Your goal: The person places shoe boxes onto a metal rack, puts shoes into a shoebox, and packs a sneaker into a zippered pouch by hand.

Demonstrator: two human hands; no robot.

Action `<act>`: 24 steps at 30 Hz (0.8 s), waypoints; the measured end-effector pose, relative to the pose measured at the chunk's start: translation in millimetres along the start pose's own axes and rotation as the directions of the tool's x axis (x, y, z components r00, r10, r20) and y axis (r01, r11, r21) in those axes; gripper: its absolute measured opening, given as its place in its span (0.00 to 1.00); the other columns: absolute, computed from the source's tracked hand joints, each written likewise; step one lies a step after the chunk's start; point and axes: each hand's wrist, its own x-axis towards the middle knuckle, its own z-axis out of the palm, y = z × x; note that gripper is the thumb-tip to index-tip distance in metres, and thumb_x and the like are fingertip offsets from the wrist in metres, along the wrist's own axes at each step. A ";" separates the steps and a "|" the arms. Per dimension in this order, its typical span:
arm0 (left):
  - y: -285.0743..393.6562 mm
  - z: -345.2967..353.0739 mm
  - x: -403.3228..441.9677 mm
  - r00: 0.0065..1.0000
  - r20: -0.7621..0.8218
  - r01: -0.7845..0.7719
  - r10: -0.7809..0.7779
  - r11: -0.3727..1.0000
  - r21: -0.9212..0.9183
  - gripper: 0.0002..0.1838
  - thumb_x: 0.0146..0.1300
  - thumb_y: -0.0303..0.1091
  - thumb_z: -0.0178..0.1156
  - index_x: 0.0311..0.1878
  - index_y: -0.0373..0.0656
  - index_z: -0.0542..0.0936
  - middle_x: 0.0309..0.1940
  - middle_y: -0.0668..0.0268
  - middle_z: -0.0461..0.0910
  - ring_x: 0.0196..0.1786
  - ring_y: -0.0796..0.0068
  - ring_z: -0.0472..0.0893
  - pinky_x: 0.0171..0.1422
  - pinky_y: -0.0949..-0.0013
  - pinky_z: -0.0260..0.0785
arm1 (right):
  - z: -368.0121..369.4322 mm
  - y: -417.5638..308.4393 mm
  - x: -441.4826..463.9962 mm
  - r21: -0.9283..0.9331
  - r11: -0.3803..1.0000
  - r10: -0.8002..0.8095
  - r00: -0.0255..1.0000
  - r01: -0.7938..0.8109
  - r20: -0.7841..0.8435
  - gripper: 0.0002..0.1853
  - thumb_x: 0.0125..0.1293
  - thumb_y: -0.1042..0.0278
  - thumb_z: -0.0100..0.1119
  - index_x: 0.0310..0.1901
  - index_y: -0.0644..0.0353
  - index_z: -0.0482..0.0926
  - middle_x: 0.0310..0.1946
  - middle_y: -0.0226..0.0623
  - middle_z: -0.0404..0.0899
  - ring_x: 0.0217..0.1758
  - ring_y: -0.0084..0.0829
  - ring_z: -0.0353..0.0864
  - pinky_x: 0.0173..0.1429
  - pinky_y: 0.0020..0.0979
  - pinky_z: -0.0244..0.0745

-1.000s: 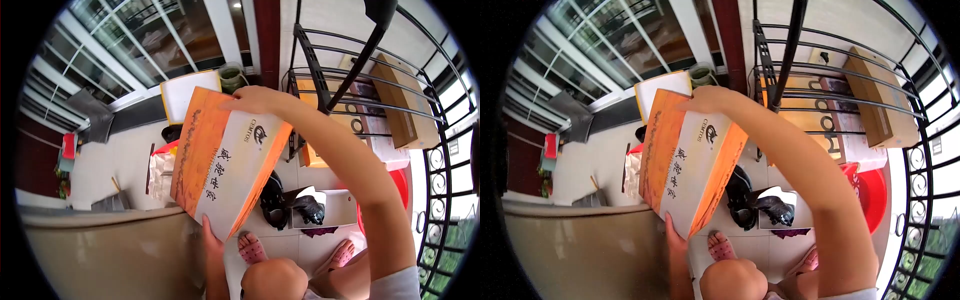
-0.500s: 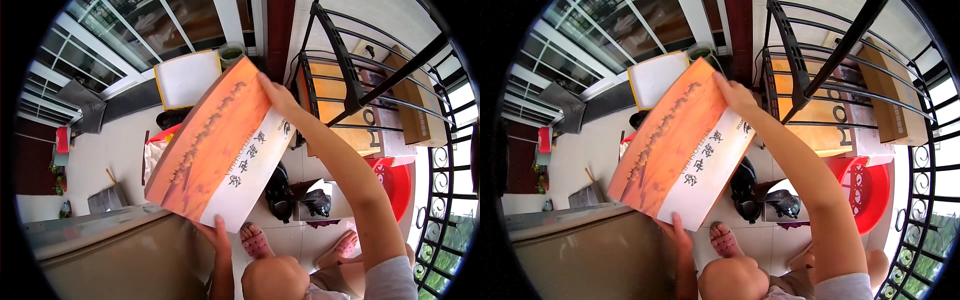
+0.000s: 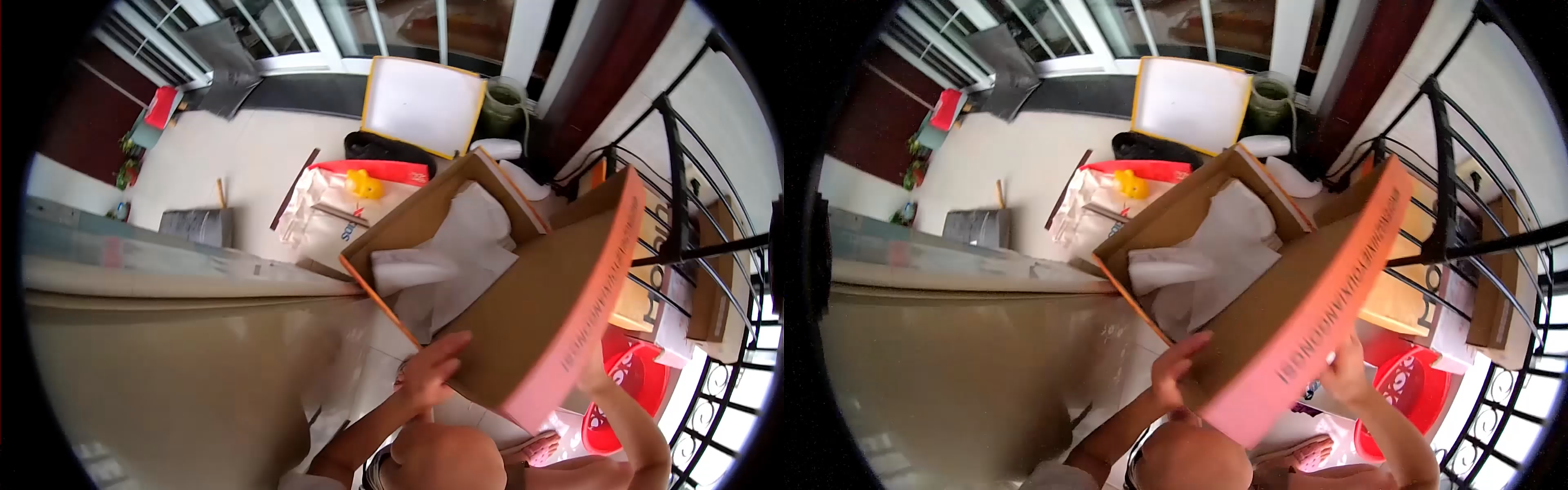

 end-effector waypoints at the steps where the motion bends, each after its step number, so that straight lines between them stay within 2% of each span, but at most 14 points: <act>1: 2.5 2.6 -1.2 0.989 0.089 0.125 -0.122 0.992 -0.025 0.22 0.56 0.21 0.59 0.55 0.37 0.71 0.58 0.49 0.71 0.60 0.51 0.73 0.64 0.59 0.66 | -4.4 14.3 -15.2 -0.042 0.992 0.118 0.992 -0.117 0.036 0.28 0.54 0.73 0.62 0.58 0.61 0.68 0.56 0.51 0.68 0.62 0.49 0.66 0.65 0.40 0.62; 2: -1.3 6.6 -4.3 0.989 0.080 0.130 -0.128 0.991 -0.025 0.22 0.56 0.21 0.59 0.55 0.37 0.71 0.58 0.49 0.71 0.60 0.51 0.73 0.64 0.59 0.66 | -5.5 9.2 -18.6 -0.045 0.992 0.120 0.992 -0.118 0.046 0.28 0.54 0.73 0.62 0.58 0.61 0.68 0.56 0.51 0.68 0.62 0.49 0.66 0.65 0.40 0.62; 4: -7.9 13.5 -5.9 0.997 0.055 0.058 -0.051 0.990 -0.132 0.22 0.57 0.23 0.58 0.57 0.36 0.71 0.59 0.52 0.71 0.63 0.53 0.70 0.67 0.58 0.62 | -13.4 -5.9 -28.4 -0.466 0.884 0.052 0.982 0.039 0.180 0.27 0.51 0.73 0.63 0.55 0.60 0.70 0.53 0.50 0.70 0.58 0.52 0.68 0.62 0.43 0.65; 7: 1.3 8.1 -5.4 0.952 0.127 0.297 -0.279 0.942 -0.156 0.24 0.56 0.23 0.59 0.58 0.38 0.70 0.58 0.53 0.72 0.61 0.52 0.72 0.63 0.57 0.66 | -17.7 -6.7 -42.9 -0.542 0.837 0.036 0.982 0.072 0.186 0.26 0.53 0.74 0.61 0.56 0.62 0.69 0.53 0.49 0.71 0.56 0.50 0.70 0.61 0.42 0.66; 8: 1.1 9.1 -5.5 0.950 0.130 0.301 -0.283 0.940 -0.160 0.24 0.56 0.23 0.59 0.58 0.38 0.70 0.58 0.53 0.72 0.61 0.52 0.72 0.63 0.57 0.66 | -18.6 -7.3 -44.4 -0.543 0.837 0.042 0.982 0.066 0.185 0.26 0.53 0.74 0.61 0.56 0.62 0.69 0.53 0.49 0.71 0.56 0.50 0.70 0.61 0.42 0.66; 10: -1.2 13.5 -5.7 0.955 0.159 0.272 -0.252 0.955 -0.122 0.31 0.52 0.21 0.61 0.62 0.44 0.67 0.58 0.50 0.71 0.58 0.50 0.74 0.57 0.57 0.71 | -22.4 -10.5 -42.6 -0.045 0.973 0.224 0.974 -0.225 -0.031 0.24 0.56 0.74 0.59 0.56 0.62 0.69 0.53 0.48 0.71 0.56 0.49 0.71 0.61 0.42 0.66; 11: -10.2 17.7 -8.0 0.953 0.169 0.273 -0.251 0.953 -0.129 0.31 0.52 0.21 0.61 0.62 0.44 0.67 0.58 0.50 0.71 0.58 0.50 0.74 0.57 0.57 0.71 | -24.1 -15.4 -40.0 -0.046 0.971 0.231 0.972 -0.233 -0.041 0.24 0.56 0.74 0.59 0.56 0.62 0.69 0.53 0.48 0.71 0.56 0.49 0.71 0.61 0.42 0.66; 13: -30.4 30.1 -17.3 0.992 0.124 -0.035 0.030 0.999 0.041 0.40 0.47 0.18 0.61 0.66 0.52 0.63 0.59 0.48 0.70 0.57 0.48 0.75 0.53 0.57 0.73 | -24.3 -32.1 -31.9 -0.048 0.978 0.199 0.979 -0.201 -0.040 0.23 0.58 0.73 0.59 0.57 0.62 0.68 0.53 0.47 0.71 0.56 0.49 0.71 0.61 0.41 0.66; 15: -7.7 24.8 2.0 0.992 0.046 -0.123 0.119 0.988 0.088 0.48 0.41 0.15 0.62 0.68 0.56 0.58 0.60 0.46 0.68 0.58 0.45 0.74 0.55 0.55 0.73 | -23.6 -46.3 -26.7 -0.424 0.906 0.055 0.992 -0.001 0.117 0.25 0.58 0.68 0.61 0.57 0.61 0.68 0.55 0.46 0.70 0.57 0.49 0.70 0.62 0.40 0.66; 16: -35.7 29.3 -6.0 0.982 0.027 -0.188 0.188 0.982 -0.015 0.44 0.42 0.15 0.62 0.66 0.51 0.61 0.60 0.45 0.68 0.58 0.45 0.74 0.56 0.56 0.72 | -20.8 -51.6 -25.0 -0.531 0.846 0.053 0.986 0.039 0.157 0.27 0.57 0.66 0.62 0.58 0.59 0.67 0.57 0.46 0.68 0.59 0.49 0.68 0.62 0.40 0.66; 17: -22.2 29.9 2.9 0.979 -0.084 -0.185 0.187 0.982 0.028 0.37 0.45 0.15 0.64 0.61 0.42 0.63 0.58 0.43 0.70 0.56 0.47 0.76 0.55 0.58 0.71 | -17.4 -53.2 -23.6 -0.624 0.777 0.056 0.978 0.085 0.203 0.28 0.57 0.64 0.63 0.59 0.57 0.66 0.59 0.46 0.66 0.60 0.50 0.67 0.63 0.41 0.65; 19: -6.4 37.9 15.6 0.945 -0.280 -0.139 0.170 0.982 0.129 0.33 0.50 0.17 0.65 0.58 0.31 0.61 0.42 0.52 0.77 0.46 0.61 0.78 0.51 0.63 0.71 | -13.1 -38.5 -24.7 -0.585 0.811 0.148 0.974 -0.021 0.170 0.34 0.55 0.62 0.65 0.63 0.53 0.62 0.62 0.46 0.62 0.64 0.50 0.64 0.64 0.42 0.64; 21: -3.8 40.3 17.7 0.926 -0.372 -0.067 0.061 0.998 -0.002 0.36 0.51 0.18 0.66 0.61 0.32 0.57 0.45 0.55 0.74 0.48 0.66 0.76 0.52 0.66 0.70 | -9.1 -33.3 -22.9 -0.589 0.799 0.193 0.980 -0.125 0.054 0.38 0.54 0.61 0.66 0.65 0.51 0.58 0.63 0.45 0.61 0.65 0.50 0.63 0.64 0.42 0.64; 24: 5.4 39.1 32.9 0.876 -0.475 -0.079 0.083 0.997 0.028 0.39 0.52 0.18 0.67 0.63 0.33 0.53 0.52 0.53 0.68 0.53 0.67 0.73 0.55 0.67 0.69 | -10.4 -23.7 -14.7 -0.497 0.837 0.273 0.962 -0.230 0.014 0.42 0.52 0.60 0.68 0.66 0.53 0.55 0.65 0.46 0.59 0.65 0.50 0.62 0.65 0.42 0.64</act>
